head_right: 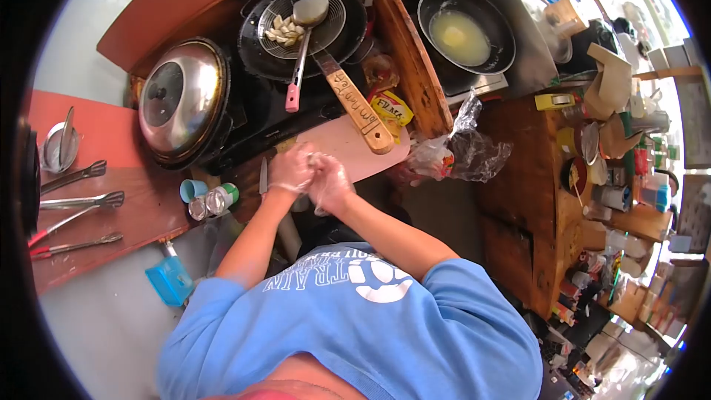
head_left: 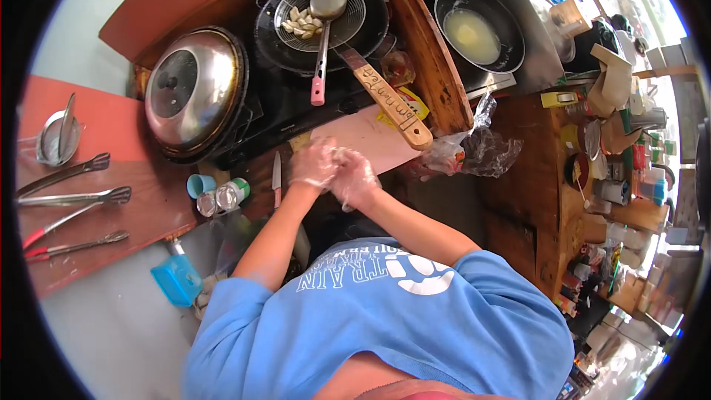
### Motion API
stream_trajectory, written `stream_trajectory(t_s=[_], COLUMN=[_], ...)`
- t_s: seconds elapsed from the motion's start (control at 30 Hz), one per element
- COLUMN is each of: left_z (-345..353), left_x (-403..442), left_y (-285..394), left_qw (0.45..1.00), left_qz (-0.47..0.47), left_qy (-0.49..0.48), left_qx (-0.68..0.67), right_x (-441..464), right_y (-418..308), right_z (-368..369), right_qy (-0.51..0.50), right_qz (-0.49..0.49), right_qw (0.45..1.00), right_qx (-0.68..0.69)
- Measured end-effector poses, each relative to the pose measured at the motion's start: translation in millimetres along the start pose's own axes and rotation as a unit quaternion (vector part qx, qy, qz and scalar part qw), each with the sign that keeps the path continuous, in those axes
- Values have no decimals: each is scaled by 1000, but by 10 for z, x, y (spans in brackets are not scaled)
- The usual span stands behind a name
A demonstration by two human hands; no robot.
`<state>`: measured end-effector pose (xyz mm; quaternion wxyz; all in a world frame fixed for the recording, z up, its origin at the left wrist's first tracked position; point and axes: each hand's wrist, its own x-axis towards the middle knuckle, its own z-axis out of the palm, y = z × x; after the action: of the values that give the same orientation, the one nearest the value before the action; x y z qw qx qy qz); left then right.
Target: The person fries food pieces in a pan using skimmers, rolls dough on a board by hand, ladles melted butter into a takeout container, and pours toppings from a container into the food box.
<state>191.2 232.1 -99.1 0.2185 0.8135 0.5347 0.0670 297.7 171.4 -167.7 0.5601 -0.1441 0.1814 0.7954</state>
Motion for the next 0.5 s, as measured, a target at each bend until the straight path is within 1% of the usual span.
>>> stream_trajectory(t_s=[0.07, 0.1, 0.17, 0.2, 0.23, 0.27, 0.3, 0.33, 0.37, 0.4, 0.43, 0.47, 0.5], left_z=[-584, -799, -1207, -1377, -1462, -1525, -1491, -1470, -1511, -1313, -1194, -1076, -962], left_x=[-207, -203, -19, 167, 427, 691, 1066, 1367, 1494, 2003, 2036, 2069, 2096], left_y=[46, 44, 31, 27, -43, -81, -231, -365, -240, -609, -659, -703, -736], left_qw=[997, 995, 989, 989, 983, 977, 982, 975, 983, 997, 973, 904, 814], left_qz=[1, -4, 57, 55, 90, 113, 114, 149, 69, 35, 40, 43, 43], left_qy=[73, 86, 133, 141, 162, 178, 151, 162, 166, 47, 38, 26, 17], left_qx=[28, 47, 34, 7, 14, -12, -1, 13, -48, -48, -225, -424, -579], right_x=[-193, -240, -179, 8, 161, 412, 787, 1158, 1281, 1399, 1465, 1476, 1440], right_y=[267, 360, 459, 488, 353, 321, 249, 175, 109, 36, -48, -80, -105], right_z=[644, 963, 1466, 1614, 1659, 1844, 1839, 1837, 1975, 2123, 2203, 2270, 2351], right_qy=[3, -3, -43, -8, -79, -29, -21, -12, -48, -81, -103, -130, -159], right_qz=[20, 23, -38, -90, -91, -143, -184, -224, -210, -192, -190, -199, -211], right_qw=[1000, 999, 996, 995, 991, 987, 980, 971, 976, 975, 968, 960, 951], right_qx=[-23, -25, -68, -51, -51, -65, -74, -83, 0, 83, 128, 146, 159])
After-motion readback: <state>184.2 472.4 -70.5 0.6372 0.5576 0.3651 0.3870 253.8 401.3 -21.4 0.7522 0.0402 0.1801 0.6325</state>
